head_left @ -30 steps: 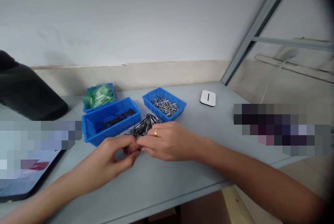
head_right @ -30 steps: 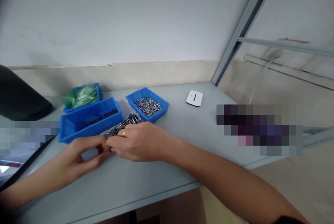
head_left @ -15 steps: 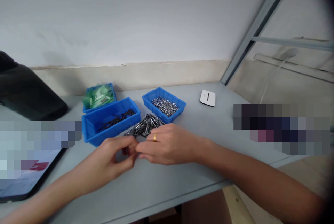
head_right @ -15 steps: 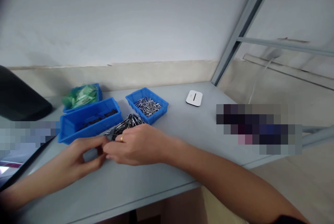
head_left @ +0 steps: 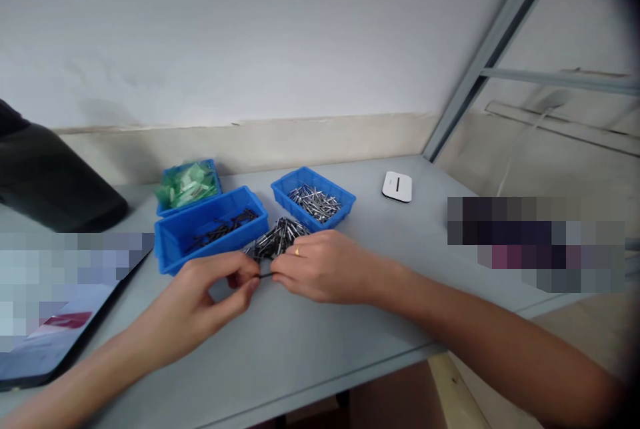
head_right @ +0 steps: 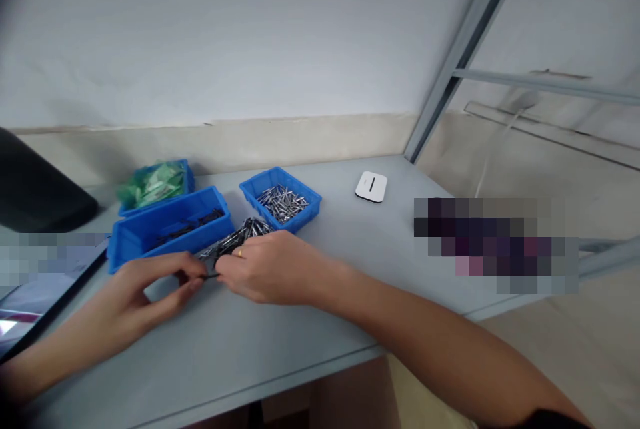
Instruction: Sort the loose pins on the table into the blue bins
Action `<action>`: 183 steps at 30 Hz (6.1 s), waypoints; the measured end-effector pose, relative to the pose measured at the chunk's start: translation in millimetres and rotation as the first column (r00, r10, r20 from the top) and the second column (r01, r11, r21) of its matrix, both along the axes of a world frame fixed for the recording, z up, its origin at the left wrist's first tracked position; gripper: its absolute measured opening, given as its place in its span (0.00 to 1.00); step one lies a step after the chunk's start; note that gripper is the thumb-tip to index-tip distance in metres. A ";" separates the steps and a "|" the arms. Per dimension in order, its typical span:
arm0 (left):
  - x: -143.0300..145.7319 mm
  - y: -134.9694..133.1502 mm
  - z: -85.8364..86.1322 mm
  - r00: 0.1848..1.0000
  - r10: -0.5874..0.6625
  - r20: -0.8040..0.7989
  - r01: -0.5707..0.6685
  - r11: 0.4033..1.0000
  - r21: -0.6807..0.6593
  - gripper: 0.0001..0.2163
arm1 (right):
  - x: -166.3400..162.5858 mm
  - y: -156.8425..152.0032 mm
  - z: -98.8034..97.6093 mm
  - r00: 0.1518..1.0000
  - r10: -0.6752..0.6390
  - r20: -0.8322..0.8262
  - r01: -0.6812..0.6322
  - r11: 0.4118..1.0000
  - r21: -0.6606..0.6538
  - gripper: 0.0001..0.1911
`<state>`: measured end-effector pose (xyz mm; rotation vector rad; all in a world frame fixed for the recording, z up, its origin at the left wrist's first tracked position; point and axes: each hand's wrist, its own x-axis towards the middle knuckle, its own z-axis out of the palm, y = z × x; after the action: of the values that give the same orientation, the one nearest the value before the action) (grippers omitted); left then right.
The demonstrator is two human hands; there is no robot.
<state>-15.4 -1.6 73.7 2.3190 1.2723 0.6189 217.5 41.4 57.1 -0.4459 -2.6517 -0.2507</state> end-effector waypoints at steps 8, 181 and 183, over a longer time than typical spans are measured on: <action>-2.2 -0.2 1.5 0.999 0.000 0.043 -0.007 0.988 0.153 0.08 | -0.7 -0.7 -0.6 0.998 -0.043 -0.036 0.043 0.999 -0.026 0.18; -9.9 9.6 -17.6 0.946 -0.221 -0.237 0.293 0.896 0.333 0.08 | -0.4 1.2 0.9 0.996 0.041 0.081 -0.033 0.995 -0.094 0.17; -9.8 9.5 -17.0 0.945 -0.227 -0.234 0.297 0.895 0.333 0.08 | -0.3 1.5 0.6 0.995 0.048 0.082 -0.041 0.996 -0.080 0.16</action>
<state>-25.2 7.9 56.8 2.8573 0.9503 0.5921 217.2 42.9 57.7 -0.4089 -2.7578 -0.1562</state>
